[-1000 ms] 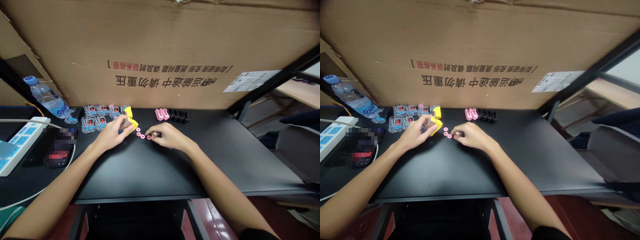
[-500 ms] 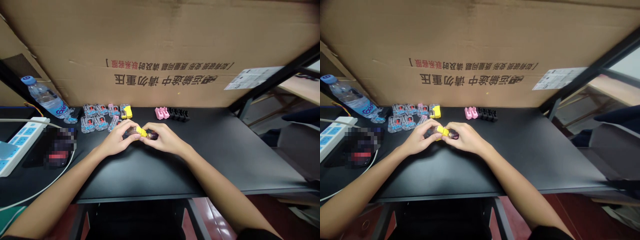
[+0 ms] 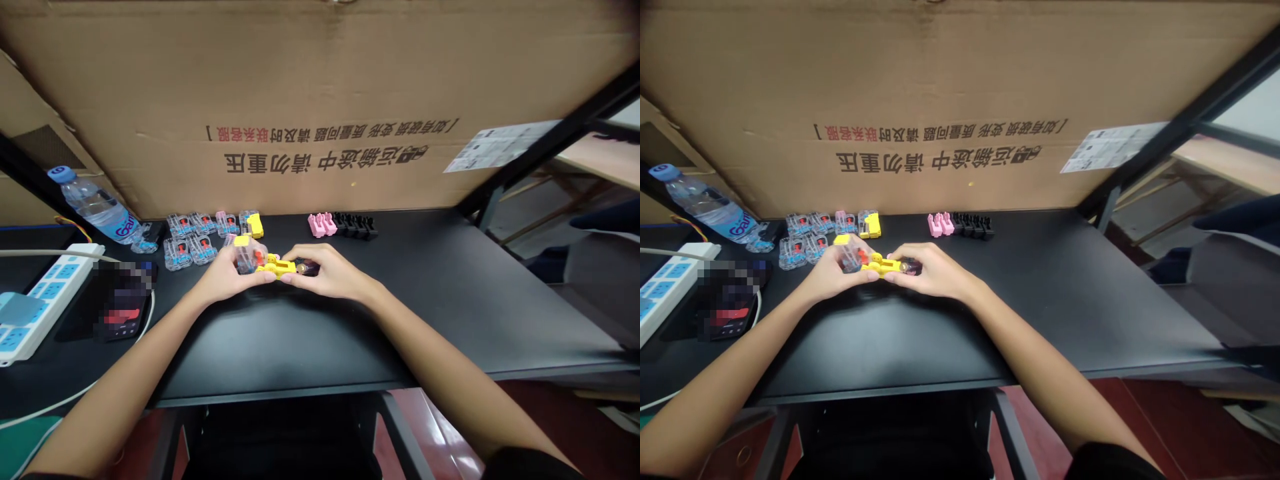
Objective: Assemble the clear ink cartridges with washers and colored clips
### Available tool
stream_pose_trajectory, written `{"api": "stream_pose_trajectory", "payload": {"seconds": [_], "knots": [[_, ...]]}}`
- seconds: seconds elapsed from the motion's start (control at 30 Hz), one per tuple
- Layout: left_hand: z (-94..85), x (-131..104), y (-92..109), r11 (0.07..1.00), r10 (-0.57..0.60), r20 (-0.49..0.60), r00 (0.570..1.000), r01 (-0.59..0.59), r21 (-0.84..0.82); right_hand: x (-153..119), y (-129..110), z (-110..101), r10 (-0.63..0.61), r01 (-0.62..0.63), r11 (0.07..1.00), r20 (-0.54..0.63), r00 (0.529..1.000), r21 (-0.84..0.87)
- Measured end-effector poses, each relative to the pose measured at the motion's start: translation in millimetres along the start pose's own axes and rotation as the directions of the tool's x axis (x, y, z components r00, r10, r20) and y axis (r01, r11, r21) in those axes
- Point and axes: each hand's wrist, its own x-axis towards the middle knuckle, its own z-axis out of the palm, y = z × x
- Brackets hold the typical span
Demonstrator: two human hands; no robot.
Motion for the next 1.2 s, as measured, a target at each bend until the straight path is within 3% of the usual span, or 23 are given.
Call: {"api": "stream_pose_trajectory", "payload": {"seconds": [0.17, 0.27, 0.67, 0.9, 1.2], "knots": [[3.4, -1.8, -1.9, 0.996, -0.033, 0.236, 0.971, 0.011, 0.092, 2.3, -3.2, -5.8, -0.022, 0.005, 0.999, -0.308, 0.951, -0.053], [4.8, -2.3, -5.0, 0.999, -0.012, 0.338, 0.941, 0.001, 0.035, 3.3, -7.2, -5.5, -0.056, 0.05, 0.998, -0.372, 0.927, -0.026], [13.3, -3.0, -8.1, 0.994, -0.051, 0.303, 0.952, 0.078, -0.078, -0.3, -13.5, 6.6, 0.003, 0.03, 0.993, -0.274, 0.962, 0.118], [11.6, -1.7, -13.9, 0.98, -0.189, 0.319, 0.929, 0.197, 0.005, -0.6, -13.3, 2.3, -0.042, 0.077, 0.983, -0.202, 0.979, 0.168], [11.3, -0.9, -14.2, 0.985, -0.17, 0.309, 0.936, 0.17, 0.03, -0.3, -14.4, -1.2, -0.078, 0.096, 0.991, -0.179, 0.981, 0.097]]}}
